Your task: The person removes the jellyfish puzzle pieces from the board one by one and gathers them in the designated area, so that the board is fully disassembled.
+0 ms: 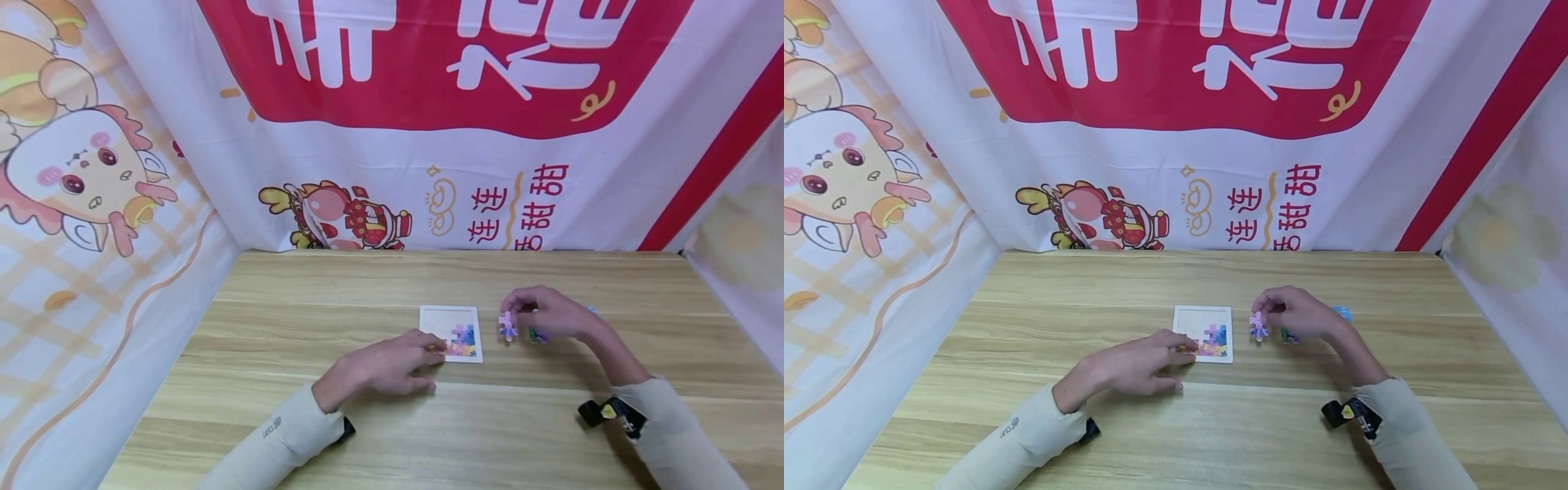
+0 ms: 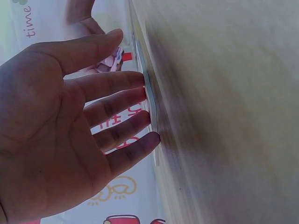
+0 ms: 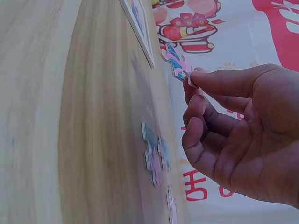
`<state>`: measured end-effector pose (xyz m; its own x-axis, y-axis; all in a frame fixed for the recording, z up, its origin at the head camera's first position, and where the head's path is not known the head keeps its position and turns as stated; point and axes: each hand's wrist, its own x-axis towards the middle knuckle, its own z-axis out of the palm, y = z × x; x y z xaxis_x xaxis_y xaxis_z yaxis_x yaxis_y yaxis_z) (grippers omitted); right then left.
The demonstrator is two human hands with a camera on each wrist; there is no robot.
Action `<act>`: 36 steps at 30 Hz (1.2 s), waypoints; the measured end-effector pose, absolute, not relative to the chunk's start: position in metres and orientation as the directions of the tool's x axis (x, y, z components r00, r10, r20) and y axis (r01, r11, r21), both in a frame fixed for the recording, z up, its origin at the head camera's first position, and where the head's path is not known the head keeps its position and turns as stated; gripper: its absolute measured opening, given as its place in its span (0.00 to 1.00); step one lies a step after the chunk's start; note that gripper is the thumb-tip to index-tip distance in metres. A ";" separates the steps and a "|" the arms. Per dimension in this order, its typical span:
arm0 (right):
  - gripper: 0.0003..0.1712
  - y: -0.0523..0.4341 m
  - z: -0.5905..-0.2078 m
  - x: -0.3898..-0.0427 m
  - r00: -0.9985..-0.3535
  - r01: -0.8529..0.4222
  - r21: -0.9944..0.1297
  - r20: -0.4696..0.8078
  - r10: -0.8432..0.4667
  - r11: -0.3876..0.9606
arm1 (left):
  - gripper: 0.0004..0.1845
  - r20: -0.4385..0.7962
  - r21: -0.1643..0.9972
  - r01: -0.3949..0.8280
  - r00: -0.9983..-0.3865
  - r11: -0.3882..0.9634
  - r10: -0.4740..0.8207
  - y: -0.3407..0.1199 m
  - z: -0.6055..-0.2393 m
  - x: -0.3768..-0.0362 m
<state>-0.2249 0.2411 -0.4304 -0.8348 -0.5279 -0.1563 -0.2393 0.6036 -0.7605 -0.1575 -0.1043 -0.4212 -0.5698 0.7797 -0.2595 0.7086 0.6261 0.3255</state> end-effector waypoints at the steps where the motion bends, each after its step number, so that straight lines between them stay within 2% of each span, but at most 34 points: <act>1: 0.10 0.242 -0.430 -0.225 -0.836 -0.231 -0.762 -0.163 -0.524 0.606 | 0.30 -0.259 0.325 0.709 -0.570 0.626 0.780 -0.104 -0.421 -0.157; 12: 0.10 0.266 -0.430 -0.222 -0.832 -0.182 -0.794 -0.190 -0.522 0.580 | 0.30 -0.259 0.318 0.717 -0.564 0.620 0.784 -0.104 -0.423 -0.157; 19: 0.11 0.283 -0.430 -0.220 -0.847 -0.213 -0.765 -0.166 -0.506 0.608 | 0.30 -0.265 0.314 0.716 -0.565 0.624 0.781 -0.104 -0.423 -0.158; 36: 0.13 0.314 -0.434 -0.218 -0.862 -0.192 -0.742 -0.186 -0.472 0.642 | 0.30 -0.270 0.304 0.718 -0.565 0.626 0.780 -0.103 -0.423 -0.159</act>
<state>-0.2179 0.3144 -0.4343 -0.8616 -0.4724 -0.1856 -0.1924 0.6424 -0.7418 -0.1593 -0.1030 -0.4231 -0.5652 0.7796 -0.2699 0.7181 0.6259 0.3042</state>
